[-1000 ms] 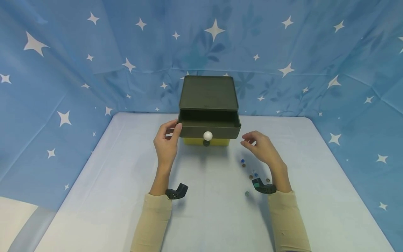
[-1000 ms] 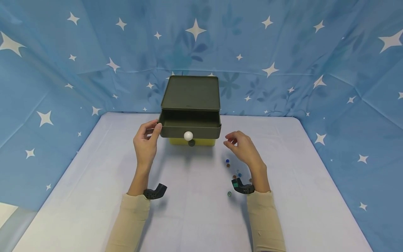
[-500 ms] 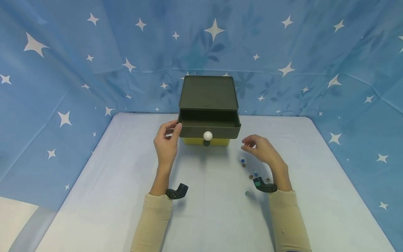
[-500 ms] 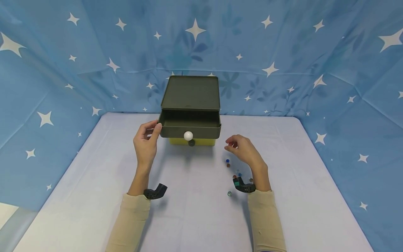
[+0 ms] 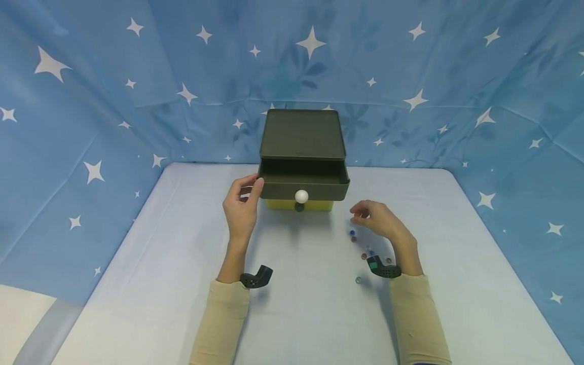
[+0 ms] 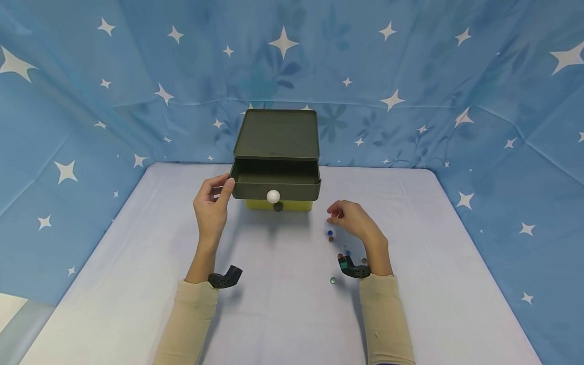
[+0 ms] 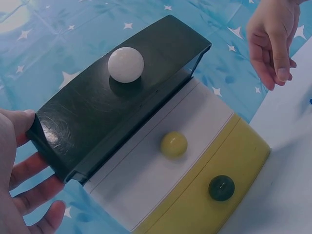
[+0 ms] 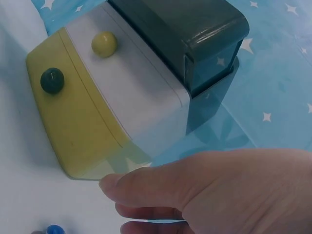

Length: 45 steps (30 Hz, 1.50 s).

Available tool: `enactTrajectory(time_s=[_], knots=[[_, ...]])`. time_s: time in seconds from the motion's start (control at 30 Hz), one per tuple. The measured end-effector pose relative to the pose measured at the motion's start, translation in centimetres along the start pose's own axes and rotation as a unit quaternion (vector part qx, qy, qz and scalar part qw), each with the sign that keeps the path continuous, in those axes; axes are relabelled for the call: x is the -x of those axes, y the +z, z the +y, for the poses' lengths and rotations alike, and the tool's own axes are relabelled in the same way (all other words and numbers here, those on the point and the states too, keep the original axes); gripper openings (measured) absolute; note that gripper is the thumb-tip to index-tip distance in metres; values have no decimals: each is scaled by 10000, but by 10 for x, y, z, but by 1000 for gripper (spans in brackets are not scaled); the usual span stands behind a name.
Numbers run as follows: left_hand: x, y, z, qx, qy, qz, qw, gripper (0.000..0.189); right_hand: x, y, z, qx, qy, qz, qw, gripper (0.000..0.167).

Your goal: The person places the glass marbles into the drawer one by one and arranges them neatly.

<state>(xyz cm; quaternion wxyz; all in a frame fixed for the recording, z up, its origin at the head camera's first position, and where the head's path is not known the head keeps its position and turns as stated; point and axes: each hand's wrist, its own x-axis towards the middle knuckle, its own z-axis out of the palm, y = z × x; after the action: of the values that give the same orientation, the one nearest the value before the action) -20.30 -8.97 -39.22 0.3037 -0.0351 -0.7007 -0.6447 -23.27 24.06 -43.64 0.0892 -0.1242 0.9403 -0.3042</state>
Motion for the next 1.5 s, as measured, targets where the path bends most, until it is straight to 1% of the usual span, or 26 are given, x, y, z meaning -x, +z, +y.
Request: enactTrajectory(time_s=[0.3,0.6,0.83,1.03,1.2,1.5], knots=[[0,0,1,-23,16,-33,10000,24,-4,2,4,78,243,-300,9992,24],[0,-1,2,-50,-15,-48,10000,24,-6,5,10,10,431,-665,9969,24],[0,-2,3,-79,-31,-61,9999,24,-9,8,12,17,612,-829,9947,20],[-1,-2,2,-95,-31,-64,9999,24,-9,11,13,0,626,-983,9932,15],[-1,-2,1,-75,-16,-63,10000,24,-9,12,12,-115,644,-1113,9916,16],[-1,-2,1,-53,-10,-65,10000,24,-10,15,13,-86,669,-1181,9907,15]])
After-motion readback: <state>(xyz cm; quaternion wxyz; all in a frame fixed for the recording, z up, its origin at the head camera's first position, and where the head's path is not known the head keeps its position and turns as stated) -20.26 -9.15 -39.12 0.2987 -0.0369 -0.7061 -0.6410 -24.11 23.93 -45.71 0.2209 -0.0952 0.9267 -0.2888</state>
